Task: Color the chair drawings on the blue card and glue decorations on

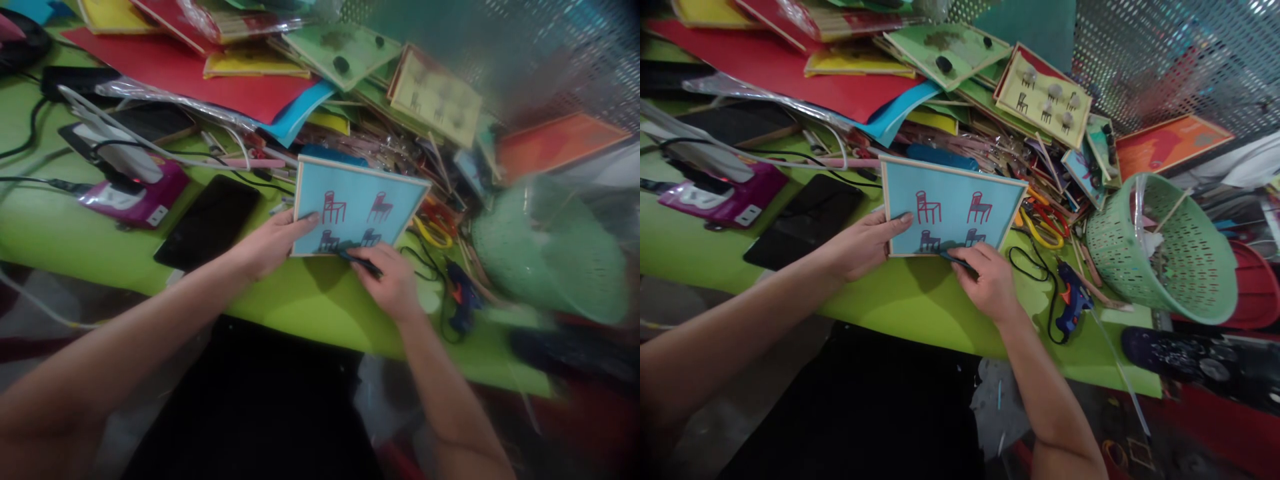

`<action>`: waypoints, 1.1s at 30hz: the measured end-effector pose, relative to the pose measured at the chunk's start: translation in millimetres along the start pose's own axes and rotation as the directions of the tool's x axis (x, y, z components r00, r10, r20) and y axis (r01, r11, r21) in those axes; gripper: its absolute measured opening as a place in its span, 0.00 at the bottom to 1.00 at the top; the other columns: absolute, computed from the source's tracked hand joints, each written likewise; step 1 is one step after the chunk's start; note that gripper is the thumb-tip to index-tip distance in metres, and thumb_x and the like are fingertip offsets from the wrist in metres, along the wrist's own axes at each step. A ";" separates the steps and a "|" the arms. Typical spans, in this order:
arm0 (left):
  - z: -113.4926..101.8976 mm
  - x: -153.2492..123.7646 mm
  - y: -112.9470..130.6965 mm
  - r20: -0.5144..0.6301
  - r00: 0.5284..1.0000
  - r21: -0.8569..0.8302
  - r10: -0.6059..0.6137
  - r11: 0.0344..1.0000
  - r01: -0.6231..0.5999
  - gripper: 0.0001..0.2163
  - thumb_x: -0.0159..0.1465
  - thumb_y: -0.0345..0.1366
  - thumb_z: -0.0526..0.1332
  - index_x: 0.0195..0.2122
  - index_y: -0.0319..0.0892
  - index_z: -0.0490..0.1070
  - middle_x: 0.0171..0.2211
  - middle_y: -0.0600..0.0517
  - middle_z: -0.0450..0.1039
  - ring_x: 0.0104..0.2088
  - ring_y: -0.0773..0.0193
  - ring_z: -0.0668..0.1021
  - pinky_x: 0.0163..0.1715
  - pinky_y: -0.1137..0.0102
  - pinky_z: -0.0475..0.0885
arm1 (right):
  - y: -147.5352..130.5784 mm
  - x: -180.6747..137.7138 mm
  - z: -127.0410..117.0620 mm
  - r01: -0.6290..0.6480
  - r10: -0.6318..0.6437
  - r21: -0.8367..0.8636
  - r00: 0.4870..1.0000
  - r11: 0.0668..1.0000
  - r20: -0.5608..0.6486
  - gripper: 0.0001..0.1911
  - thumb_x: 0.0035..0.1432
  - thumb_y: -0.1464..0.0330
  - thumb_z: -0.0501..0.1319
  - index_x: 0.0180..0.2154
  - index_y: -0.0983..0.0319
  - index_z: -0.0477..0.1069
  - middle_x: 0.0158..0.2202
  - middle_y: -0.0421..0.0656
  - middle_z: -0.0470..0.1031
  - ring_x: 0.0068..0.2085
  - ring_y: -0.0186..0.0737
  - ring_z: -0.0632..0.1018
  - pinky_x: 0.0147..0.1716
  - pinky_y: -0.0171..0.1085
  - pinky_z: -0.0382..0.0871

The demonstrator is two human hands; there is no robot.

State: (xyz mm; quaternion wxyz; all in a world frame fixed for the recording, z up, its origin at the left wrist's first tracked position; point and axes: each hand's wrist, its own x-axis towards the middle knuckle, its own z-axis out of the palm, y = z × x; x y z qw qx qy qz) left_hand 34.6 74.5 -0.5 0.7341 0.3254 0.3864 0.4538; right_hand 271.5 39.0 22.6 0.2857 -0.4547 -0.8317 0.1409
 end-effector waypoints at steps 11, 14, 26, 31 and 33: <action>-2.5 -0.8 0.7 0.014 1.000 0.028 -0.006 1.000 0.005 0.22 0.64 0.47 0.70 0.56 0.42 0.78 0.49 0.44 0.84 0.51 0.47 0.83 0.59 0.49 0.75 | 1.3 0.6 0.9 0.005 -0.004 0.012 0.999 1.000 -0.035 0.09 0.68 0.69 0.62 0.47 0.56 0.79 0.39 0.43 0.81 0.39 0.42 0.81 0.40 0.41 0.77; -2.6 -0.4 0.3 0.016 1.000 0.027 -0.004 1.000 0.004 0.22 0.63 0.48 0.70 0.55 0.42 0.78 0.49 0.44 0.84 0.51 0.47 0.83 0.59 0.49 0.75 | 1.2 0.9 1.1 -0.008 0.008 0.014 0.999 1.000 -0.038 0.09 0.68 0.69 0.63 0.47 0.56 0.79 0.39 0.44 0.81 0.40 0.42 0.81 0.41 0.42 0.77; -1.0 -1.0 1.2 0.012 1.000 0.019 -0.015 1.000 0.015 0.23 0.64 0.47 0.69 0.58 0.42 0.77 0.50 0.44 0.83 0.52 0.47 0.83 0.61 0.49 0.73 | 0.2 2.5 0.1 -0.009 0.009 0.026 1.000 1.000 -0.029 0.08 0.68 0.70 0.63 0.47 0.57 0.79 0.39 0.43 0.81 0.40 0.42 0.81 0.41 0.41 0.76; 1.5 -2.4 3.7 -0.007 1.000 0.019 -0.015 1.000 0.015 0.22 0.64 0.46 0.70 0.56 0.42 0.78 0.49 0.44 0.84 0.51 0.48 0.83 0.61 0.49 0.73 | 0.1 2.0 0.3 -0.011 0.012 0.027 1.000 1.000 -0.023 0.08 0.67 0.70 0.63 0.46 0.58 0.79 0.39 0.44 0.81 0.40 0.41 0.81 0.41 0.41 0.76; 1.7 -2.9 3.9 -0.010 1.000 0.015 -0.016 1.000 0.016 0.22 0.64 0.45 0.70 0.56 0.41 0.78 0.49 0.44 0.84 0.51 0.48 0.83 0.61 0.50 0.73 | -0.1 1.5 0.0 -0.010 0.010 0.023 1.000 1.000 -0.005 0.08 0.67 0.70 0.63 0.45 0.58 0.79 0.38 0.43 0.81 0.39 0.41 0.81 0.40 0.41 0.76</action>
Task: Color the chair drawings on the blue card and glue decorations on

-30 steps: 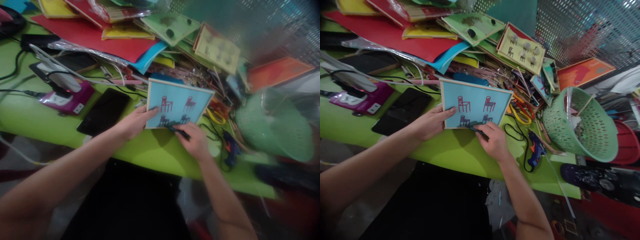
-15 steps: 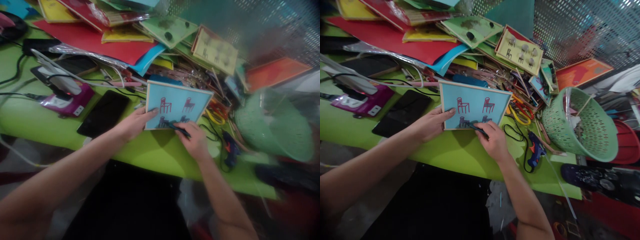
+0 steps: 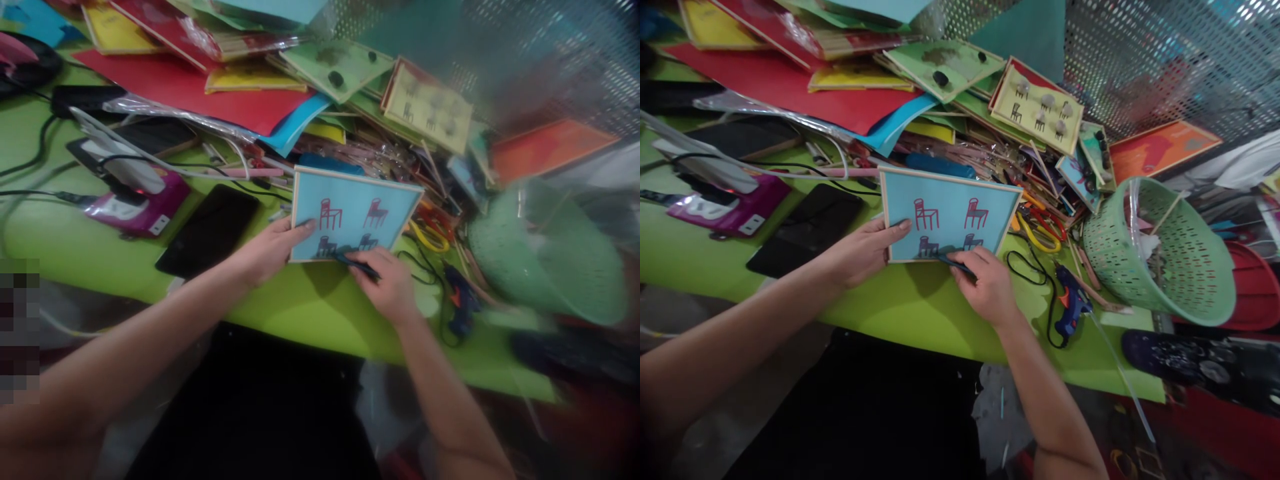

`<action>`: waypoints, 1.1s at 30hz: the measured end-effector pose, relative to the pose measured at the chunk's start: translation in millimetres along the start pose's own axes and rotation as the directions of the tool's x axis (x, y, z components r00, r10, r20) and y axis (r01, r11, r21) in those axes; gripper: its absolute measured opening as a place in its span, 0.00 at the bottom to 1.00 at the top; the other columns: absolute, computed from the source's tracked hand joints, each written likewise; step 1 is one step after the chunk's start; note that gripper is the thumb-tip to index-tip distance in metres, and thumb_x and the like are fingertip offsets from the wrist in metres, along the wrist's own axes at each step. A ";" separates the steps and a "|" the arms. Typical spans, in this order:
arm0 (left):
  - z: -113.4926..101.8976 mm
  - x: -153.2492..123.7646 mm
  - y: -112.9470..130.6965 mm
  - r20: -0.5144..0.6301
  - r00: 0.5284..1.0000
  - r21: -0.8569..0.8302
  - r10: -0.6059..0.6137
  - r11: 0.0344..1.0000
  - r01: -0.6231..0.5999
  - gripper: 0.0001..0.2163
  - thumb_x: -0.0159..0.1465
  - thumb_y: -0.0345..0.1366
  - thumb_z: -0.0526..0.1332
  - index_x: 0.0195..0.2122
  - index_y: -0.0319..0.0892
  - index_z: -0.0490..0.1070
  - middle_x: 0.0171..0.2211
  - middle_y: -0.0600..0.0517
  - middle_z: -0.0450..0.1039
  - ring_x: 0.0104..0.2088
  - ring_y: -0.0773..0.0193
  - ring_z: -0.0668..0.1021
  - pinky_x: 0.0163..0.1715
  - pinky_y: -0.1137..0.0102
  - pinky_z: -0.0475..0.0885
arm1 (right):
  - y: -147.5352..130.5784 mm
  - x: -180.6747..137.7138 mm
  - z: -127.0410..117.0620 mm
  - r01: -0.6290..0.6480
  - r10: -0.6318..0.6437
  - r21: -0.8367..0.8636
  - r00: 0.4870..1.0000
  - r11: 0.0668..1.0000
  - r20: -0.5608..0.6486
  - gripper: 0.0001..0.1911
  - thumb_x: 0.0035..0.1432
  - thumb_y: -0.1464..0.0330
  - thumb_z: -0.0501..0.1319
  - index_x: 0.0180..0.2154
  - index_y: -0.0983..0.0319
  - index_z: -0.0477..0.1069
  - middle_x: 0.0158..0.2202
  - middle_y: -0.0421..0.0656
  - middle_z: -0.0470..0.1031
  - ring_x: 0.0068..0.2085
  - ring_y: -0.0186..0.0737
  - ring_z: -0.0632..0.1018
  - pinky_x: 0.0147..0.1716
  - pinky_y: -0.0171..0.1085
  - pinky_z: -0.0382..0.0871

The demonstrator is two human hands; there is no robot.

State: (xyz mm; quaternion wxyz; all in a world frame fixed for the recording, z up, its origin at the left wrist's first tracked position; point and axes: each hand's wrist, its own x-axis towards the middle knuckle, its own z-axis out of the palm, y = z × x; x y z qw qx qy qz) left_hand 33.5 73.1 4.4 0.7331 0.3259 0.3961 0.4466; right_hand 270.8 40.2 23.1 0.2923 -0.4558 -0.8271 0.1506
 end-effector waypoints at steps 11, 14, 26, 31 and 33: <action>1.8 0.0 1.3 -0.016 1.000 -0.016 -0.010 1.000 0.010 0.21 0.63 0.45 0.70 0.54 0.41 0.79 0.47 0.43 0.84 0.51 0.47 0.83 0.61 0.48 0.74 | 1.9 -3.0 -5.6 -0.001 0.001 0.008 0.998 1.000 -0.065 0.08 0.65 0.72 0.64 0.44 0.59 0.80 0.37 0.44 0.81 0.37 0.41 0.81 0.38 0.41 0.76; 2.0 -0.3 1.5 -0.017 1.000 -0.022 -0.017 1.000 0.016 0.21 0.64 0.45 0.70 0.54 0.40 0.78 0.47 0.43 0.84 0.51 0.47 0.83 0.60 0.48 0.74 | 3.0 -3.3 -4.1 0.000 0.001 0.003 0.998 1.000 -0.068 0.08 0.66 0.72 0.63 0.44 0.59 0.80 0.37 0.44 0.81 0.37 0.41 0.80 0.38 0.41 0.76; 0.8 0.4 0.1 -0.004 1.000 -0.015 0.003 1.000 -0.003 0.21 0.64 0.44 0.69 0.55 0.40 0.78 0.47 0.43 0.84 0.51 0.47 0.83 0.61 0.48 0.73 | 2.7 -3.5 -4.1 -0.017 0.016 -0.021 0.999 1.000 -0.052 0.08 0.66 0.71 0.63 0.44 0.57 0.80 0.37 0.44 0.81 0.38 0.41 0.81 0.38 0.41 0.76; 1.0 -0.3 0.5 -0.012 1.000 -0.012 -0.004 1.000 0.004 0.21 0.64 0.45 0.69 0.56 0.41 0.78 0.48 0.44 0.84 0.52 0.47 0.83 0.61 0.48 0.73 | 2.5 -3.3 -4.4 -0.014 0.013 -0.019 0.999 1.000 -0.034 0.08 0.66 0.71 0.63 0.43 0.57 0.80 0.37 0.43 0.81 0.39 0.42 0.81 0.39 0.42 0.77; 1.5 -0.6 1.2 -0.023 1.000 -0.004 -0.015 1.000 0.015 0.21 0.64 0.45 0.69 0.56 0.41 0.78 0.48 0.44 0.84 0.51 0.48 0.83 0.61 0.48 0.73 | 2.6 -3.3 -4.4 -0.014 0.013 -0.017 0.999 1.000 -0.040 0.08 0.66 0.71 0.63 0.44 0.57 0.80 0.37 0.43 0.81 0.39 0.42 0.81 0.39 0.42 0.77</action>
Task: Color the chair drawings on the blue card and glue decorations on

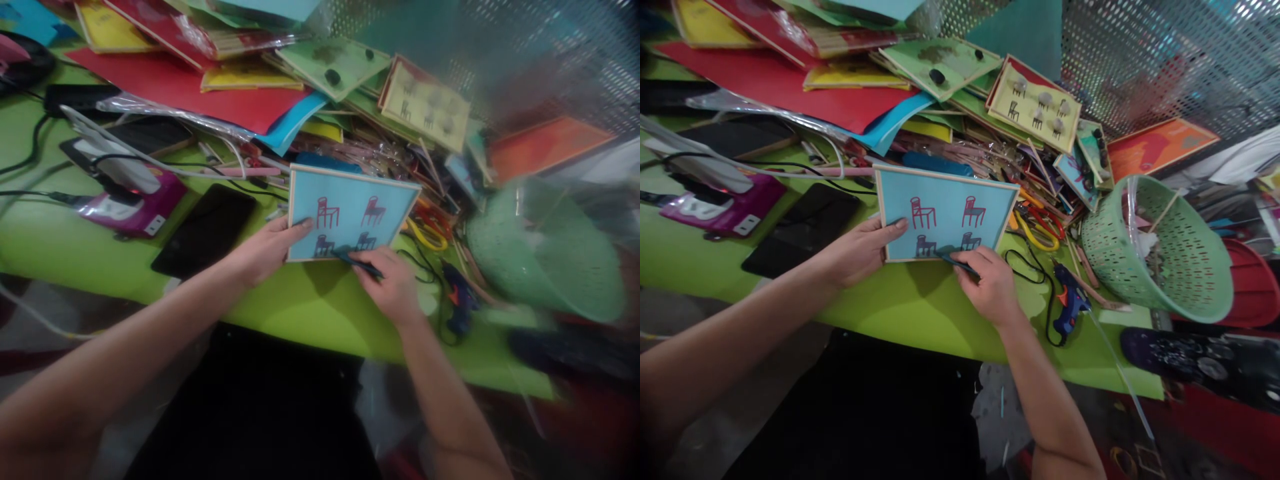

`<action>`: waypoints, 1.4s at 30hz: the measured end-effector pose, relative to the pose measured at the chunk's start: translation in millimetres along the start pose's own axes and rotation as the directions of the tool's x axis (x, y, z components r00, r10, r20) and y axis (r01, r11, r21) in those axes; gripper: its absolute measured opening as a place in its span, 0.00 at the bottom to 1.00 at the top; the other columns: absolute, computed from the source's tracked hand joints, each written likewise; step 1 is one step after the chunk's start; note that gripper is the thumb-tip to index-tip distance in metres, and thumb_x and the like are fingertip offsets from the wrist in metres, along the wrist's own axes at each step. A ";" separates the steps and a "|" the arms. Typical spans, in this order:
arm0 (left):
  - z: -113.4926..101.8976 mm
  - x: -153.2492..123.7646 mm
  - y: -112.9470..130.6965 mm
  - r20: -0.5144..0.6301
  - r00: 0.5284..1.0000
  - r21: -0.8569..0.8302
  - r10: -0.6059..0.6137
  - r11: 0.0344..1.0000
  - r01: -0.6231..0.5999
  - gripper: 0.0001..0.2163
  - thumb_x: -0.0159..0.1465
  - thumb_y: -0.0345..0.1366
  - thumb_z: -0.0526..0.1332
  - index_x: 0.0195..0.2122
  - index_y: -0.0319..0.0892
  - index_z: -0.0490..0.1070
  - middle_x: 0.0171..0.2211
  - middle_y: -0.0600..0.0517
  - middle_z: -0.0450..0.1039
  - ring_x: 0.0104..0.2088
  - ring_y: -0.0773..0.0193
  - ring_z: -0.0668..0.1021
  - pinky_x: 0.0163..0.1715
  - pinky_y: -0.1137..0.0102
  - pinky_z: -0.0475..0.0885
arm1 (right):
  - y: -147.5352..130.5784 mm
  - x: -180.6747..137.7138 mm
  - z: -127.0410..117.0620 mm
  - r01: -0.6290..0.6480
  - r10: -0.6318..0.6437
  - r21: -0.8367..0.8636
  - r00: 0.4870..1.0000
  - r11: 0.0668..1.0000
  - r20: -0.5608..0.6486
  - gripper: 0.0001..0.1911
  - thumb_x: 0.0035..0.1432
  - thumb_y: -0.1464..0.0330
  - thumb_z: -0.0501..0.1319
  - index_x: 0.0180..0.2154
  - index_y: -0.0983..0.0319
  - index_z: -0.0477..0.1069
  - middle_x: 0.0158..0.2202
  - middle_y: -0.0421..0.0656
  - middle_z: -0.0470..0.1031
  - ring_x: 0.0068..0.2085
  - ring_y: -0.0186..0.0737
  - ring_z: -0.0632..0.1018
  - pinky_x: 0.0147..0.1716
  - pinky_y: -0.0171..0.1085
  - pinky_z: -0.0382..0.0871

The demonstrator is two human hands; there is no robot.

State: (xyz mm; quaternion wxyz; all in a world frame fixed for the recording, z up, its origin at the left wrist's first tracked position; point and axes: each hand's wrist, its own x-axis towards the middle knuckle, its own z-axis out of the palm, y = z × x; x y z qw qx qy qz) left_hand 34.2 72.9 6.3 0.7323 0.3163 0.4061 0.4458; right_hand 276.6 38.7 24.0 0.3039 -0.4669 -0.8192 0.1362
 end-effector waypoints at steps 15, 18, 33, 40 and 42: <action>-1.0 1.7 -2.0 0.025 1.000 -0.013 0.011 1.000 -0.011 0.21 0.64 0.44 0.69 0.56 0.42 0.77 0.48 0.44 0.84 0.52 0.48 0.83 0.61 0.48 0.73 | -1.7 3.5 0.1 -0.044 0.044 0.019 0.998 0.999 -0.044 0.09 0.67 0.70 0.63 0.47 0.56 0.79 0.40 0.44 0.82 0.41 0.43 0.82 0.42 0.44 0.78; -1.1 1.9 -1.7 0.021 1.000 -0.010 0.008 1.000 -0.008 0.21 0.64 0.44 0.69 0.56 0.42 0.77 0.48 0.44 0.84 0.51 0.48 0.83 0.61 0.48 0.74 | -0.9 3.2 0.8 -0.042 0.043 0.027 0.998 0.999 -0.050 0.09 0.67 0.70 0.63 0.47 0.57 0.79 0.40 0.44 0.81 0.40 0.42 0.81 0.42 0.44 0.78; -1.2 1.3 -1.6 0.013 1.000 -0.001 0.002 1.000 -0.002 0.21 0.64 0.45 0.69 0.55 0.40 0.78 0.48 0.43 0.84 0.51 0.47 0.83 0.61 0.48 0.74 | -0.7 3.1 1.0 -0.028 0.029 0.026 0.998 0.999 -0.064 0.09 0.67 0.71 0.63 0.47 0.58 0.79 0.41 0.44 0.82 0.41 0.42 0.82 0.43 0.43 0.78; -0.5 1.9 -1.0 0.004 1.000 0.004 0.001 1.000 -0.001 0.22 0.64 0.46 0.69 0.55 0.40 0.78 0.48 0.43 0.84 0.51 0.48 0.84 0.61 0.47 0.73 | 0.0 2.8 0.7 -0.020 0.021 0.023 0.998 1.000 -0.058 0.09 0.66 0.71 0.63 0.46 0.58 0.79 0.40 0.44 0.81 0.40 0.42 0.82 0.42 0.42 0.77; -0.4 1.8 -0.9 0.008 1.000 0.002 0.000 1.000 0.000 0.22 0.64 0.46 0.69 0.55 0.40 0.78 0.48 0.44 0.84 0.51 0.48 0.84 0.61 0.47 0.73 | 0.3 2.5 0.8 -0.020 0.021 0.020 0.998 1.000 -0.059 0.09 0.66 0.71 0.63 0.46 0.57 0.79 0.39 0.44 0.81 0.40 0.42 0.82 0.41 0.42 0.77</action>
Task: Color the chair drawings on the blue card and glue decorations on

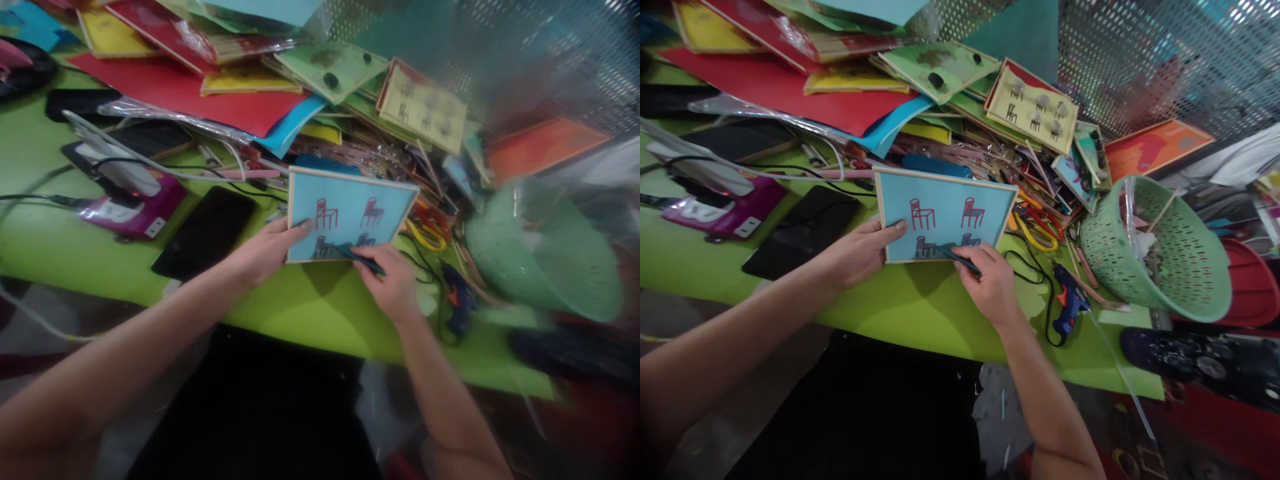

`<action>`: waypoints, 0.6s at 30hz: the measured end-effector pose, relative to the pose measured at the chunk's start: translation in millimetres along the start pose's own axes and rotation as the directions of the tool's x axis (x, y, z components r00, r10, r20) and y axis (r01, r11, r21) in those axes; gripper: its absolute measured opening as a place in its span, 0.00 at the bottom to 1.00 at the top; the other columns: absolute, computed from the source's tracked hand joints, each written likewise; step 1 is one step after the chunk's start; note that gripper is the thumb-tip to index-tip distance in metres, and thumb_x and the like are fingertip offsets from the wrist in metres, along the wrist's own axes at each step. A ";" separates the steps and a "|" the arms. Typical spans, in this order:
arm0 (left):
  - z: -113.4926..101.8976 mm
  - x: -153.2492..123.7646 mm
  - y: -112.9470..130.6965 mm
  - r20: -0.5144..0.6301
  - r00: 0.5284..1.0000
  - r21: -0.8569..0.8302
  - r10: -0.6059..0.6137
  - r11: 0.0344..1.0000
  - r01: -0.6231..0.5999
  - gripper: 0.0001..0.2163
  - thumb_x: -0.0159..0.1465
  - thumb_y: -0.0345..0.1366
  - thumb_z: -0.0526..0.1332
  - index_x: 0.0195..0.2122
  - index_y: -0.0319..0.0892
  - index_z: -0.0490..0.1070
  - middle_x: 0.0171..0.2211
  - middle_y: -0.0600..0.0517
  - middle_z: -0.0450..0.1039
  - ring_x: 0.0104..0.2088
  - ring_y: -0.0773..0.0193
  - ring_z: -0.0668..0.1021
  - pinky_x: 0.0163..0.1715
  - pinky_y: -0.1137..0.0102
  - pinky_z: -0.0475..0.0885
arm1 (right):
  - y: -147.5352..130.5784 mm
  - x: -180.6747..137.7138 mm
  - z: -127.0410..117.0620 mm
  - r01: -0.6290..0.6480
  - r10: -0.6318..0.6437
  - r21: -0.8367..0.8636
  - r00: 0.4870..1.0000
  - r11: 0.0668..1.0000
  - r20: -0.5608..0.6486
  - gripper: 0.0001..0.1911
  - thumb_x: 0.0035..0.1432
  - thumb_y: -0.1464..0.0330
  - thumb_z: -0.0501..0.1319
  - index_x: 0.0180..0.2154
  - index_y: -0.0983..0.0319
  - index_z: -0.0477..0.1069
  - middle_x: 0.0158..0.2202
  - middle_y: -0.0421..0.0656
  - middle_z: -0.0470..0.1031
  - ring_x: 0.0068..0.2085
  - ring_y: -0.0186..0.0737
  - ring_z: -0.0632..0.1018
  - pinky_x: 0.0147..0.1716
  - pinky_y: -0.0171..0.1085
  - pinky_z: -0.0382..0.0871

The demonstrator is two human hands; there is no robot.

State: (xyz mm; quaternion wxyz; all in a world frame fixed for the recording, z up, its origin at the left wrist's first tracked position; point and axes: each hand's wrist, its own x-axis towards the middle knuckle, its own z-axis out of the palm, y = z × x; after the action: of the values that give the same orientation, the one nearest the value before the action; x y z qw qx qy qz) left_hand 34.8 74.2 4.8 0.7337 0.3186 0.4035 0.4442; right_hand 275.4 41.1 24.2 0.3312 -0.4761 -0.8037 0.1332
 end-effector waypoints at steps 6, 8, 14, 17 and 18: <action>-0.1 -0.6 0.1 0.003 1.000 0.010 0.005 1.000 -0.005 0.21 0.64 0.45 0.69 0.55 0.40 0.78 0.47 0.45 0.84 0.50 0.50 0.84 0.62 0.48 0.73 | 0.3 -0.9 -0.1 0.010 -0.009 -0.002 1.000 1.000 0.017 0.08 0.66 0.71 0.64 0.45 0.56 0.80 0.38 0.43 0.81 0.39 0.42 0.81 0.40 0.42 0.76; -0.6 -0.5 -0.5 0.008 1.000 0.007 0.006 1.000 -0.006 0.21 0.65 0.45 0.69 0.55 0.40 0.78 0.48 0.45 0.84 0.50 0.50 0.84 0.61 0.48 0.73 | -1.0 -0.3 -0.2 0.006 -0.007 0.013 1.000 1.000 0.013 0.08 0.66 0.71 0.64 0.45 0.57 0.79 0.38 0.43 0.81 0.39 0.42 0.81 0.40 0.42 0.76; -0.7 -0.6 -0.8 0.016 1.000 -0.005 0.007 1.000 -0.007 0.21 0.64 0.45 0.69 0.55 0.40 0.78 0.49 0.43 0.84 0.51 0.48 0.84 0.61 0.47 0.73 | -4.1 2.5 2.4 0.016 -0.016 0.021 1.000 1.000 0.010 0.09 0.66 0.71 0.64 0.46 0.57 0.79 0.38 0.43 0.81 0.39 0.41 0.81 0.41 0.41 0.77; -0.1 -0.8 -0.1 0.013 1.000 -0.006 0.001 1.000 -0.001 0.21 0.64 0.44 0.69 0.55 0.40 0.78 0.49 0.43 0.84 0.51 0.48 0.83 0.62 0.47 0.73 | -4.1 2.6 3.1 0.011 -0.011 0.015 1.000 1.000 0.002 0.09 0.66 0.72 0.64 0.47 0.57 0.79 0.39 0.43 0.80 0.39 0.41 0.81 0.41 0.41 0.77; 0.1 -0.9 0.2 0.010 1.000 -0.006 -0.001 1.000 0.001 0.21 0.65 0.44 0.69 0.55 0.40 0.78 0.49 0.43 0.84 0.51 0.48 0.83 0.62 0.47 0.73 | -4.0 2.4 3.1 0.007 -0.007 0.017 1.000 1.000 0.000 0.09 0.66 0.72 0.64 0.47 0.58 0.79 0.39 0.43 0.80 0.39 0.41 0.81 0.41 0.41 0.77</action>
State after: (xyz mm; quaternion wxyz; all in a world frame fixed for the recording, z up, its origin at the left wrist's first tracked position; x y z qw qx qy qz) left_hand 34.5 73.5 5.2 0.7369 0.3186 0.3987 0.4434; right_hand 269.9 41.4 25.0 0.3357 -0.4704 -0.8042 0.1387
